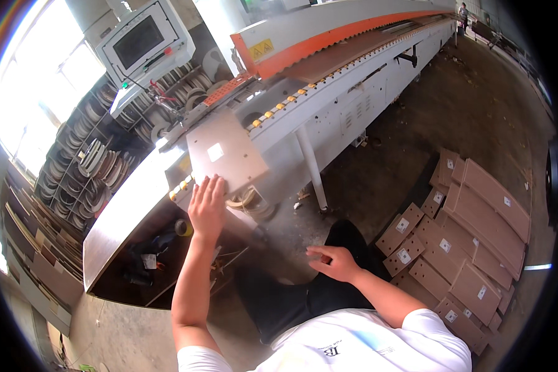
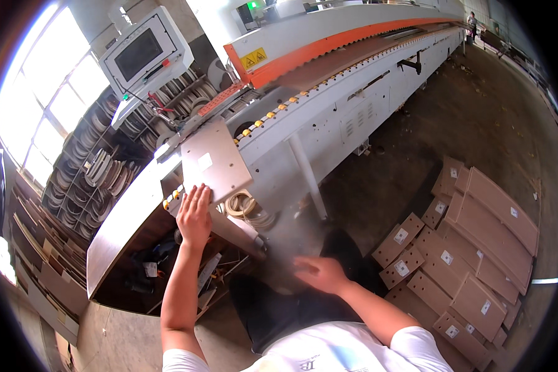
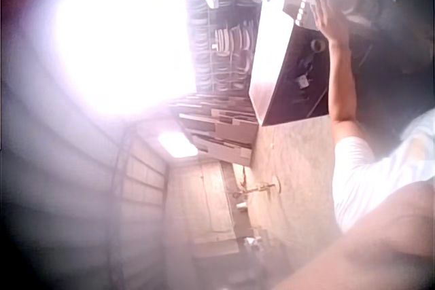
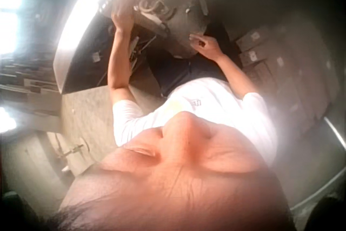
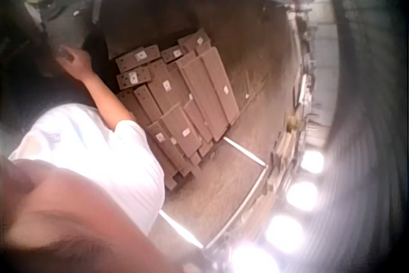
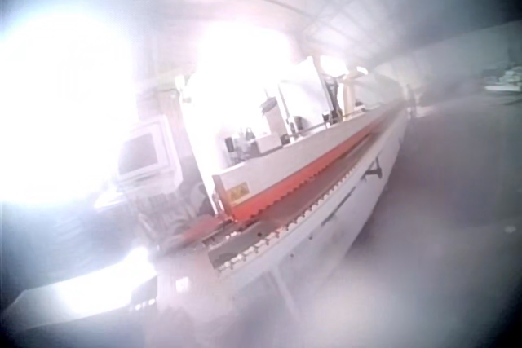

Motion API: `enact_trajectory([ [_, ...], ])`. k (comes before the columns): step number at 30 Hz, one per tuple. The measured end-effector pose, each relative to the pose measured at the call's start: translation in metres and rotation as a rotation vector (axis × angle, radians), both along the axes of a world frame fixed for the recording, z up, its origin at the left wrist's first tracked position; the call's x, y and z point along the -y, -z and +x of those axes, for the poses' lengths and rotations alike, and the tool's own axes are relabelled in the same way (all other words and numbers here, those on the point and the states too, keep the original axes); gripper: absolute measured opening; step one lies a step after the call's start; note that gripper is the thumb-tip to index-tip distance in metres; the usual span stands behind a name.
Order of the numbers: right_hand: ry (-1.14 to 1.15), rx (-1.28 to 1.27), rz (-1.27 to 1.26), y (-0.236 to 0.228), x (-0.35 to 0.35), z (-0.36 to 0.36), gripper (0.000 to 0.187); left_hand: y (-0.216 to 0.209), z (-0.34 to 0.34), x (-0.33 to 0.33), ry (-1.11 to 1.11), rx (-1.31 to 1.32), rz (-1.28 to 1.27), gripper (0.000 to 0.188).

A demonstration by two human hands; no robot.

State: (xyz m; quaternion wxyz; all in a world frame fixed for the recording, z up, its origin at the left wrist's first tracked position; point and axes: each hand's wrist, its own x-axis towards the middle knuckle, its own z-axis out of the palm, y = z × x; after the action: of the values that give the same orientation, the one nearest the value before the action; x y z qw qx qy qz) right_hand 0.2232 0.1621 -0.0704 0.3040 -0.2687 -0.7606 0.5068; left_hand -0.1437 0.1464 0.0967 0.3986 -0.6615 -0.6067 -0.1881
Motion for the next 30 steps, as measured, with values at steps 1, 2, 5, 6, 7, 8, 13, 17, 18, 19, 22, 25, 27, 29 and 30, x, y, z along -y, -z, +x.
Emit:
enact_trajectory([
  [1, 0.015, 0.071, -0.004, 0.015, 0.004, 0.011, 0.042, -0.002, -0.005, -0.007, -0.015, 0.037, -0.009, 0.039],
  [2, 0.030, 0.142, -0.008, 0.025, 0.005, 0.021, 0.041, -0.007, -0.009, -0.014, -0.030, 0.074, -0.017, 0.040],
  [5, 0.082, 0.245, -0.016, 0.040, 0.011, 0.047, 0.040, -0.018, -0.025, -0.034, -0.055, 0.200, -0.160, 0.053],
  [6, 0.089, 0.237, -0.004, 0.046, 0.012, 0.053, 0.039, -0.022, -0.029, -0.043, -0.048, 0.260, -0.188, 0.053],
  [7, 0.097, 0.230, 0.008, 0.053, 0.012, 0.059, 0.038, -0.024, -0.032, -0.049, -0.072, 0.269, -0.200, 0.052],
  [8, 0.110, 0.221, 0.018, 0.056, 0.011, 0.062, 0.038, -0.026, -0.034, -0.058, -0.067, 0.268, -0.216, 0.052],
  [13, 0.144, 0.172, 0.035, 0.064, 0.006, 0.062, 0.032, -0.029, -0.047, -0.092, -0.051, 0.216, -0.243, 0.054],
  [17, 0.148, 0.173, 0.093, 0.066, -0.001, 0.053, 0.026, -0.028, -0.042, -0.111, -0.039, 0.181, -0.262, 0.056],
  [18, 0.145, 0.175, 0.112, 0.068, -0.004, 0.051, 0.024, -0.028, -0.040, -0.117, -0.036, 0.174, -0.266, 0.057],
  [19, 0.148, 0.178, 0.123, 0.069, -0.006, 0.049, 0.023, -0.028, -0.037, -0.122, -0.052, 0.149, -0.280, 0.059],
  [22, 0.154, 0.185, 0.151, 0.072, -0.011, 0.041, 0.021, -0.026, -0.029, -0.140, -0.035, 0.123, -0.281, 0.061],
  [25, 0.150, 0.187, 0.166, 0.074, -0.015, 0.035, 0.020, -0.035, -0.014, -0.154, -0.048, 0.115, -0.318, 0.056],
  [27, 0.150, 0.194, 0.185, 0.076, -0.018, 0.032, 0.020, -0.034, -0.009, -0.166, -0.050, 0.097, -0.321, 0.057],
  [29, 0.167, 0.177, 0.169, 0.077, -0.019, 0.030, 0.019, -0.032, -0.006, -0.180, -0.049, 0.078, -0.311, 0.057],
  [30, 0.179, 0.168, 0.160, 0.077, -0.019, 0.031, 0.018, -0.030, -0.003, -0.186, -0.045, 0.068, -0.307, 0.058],
])
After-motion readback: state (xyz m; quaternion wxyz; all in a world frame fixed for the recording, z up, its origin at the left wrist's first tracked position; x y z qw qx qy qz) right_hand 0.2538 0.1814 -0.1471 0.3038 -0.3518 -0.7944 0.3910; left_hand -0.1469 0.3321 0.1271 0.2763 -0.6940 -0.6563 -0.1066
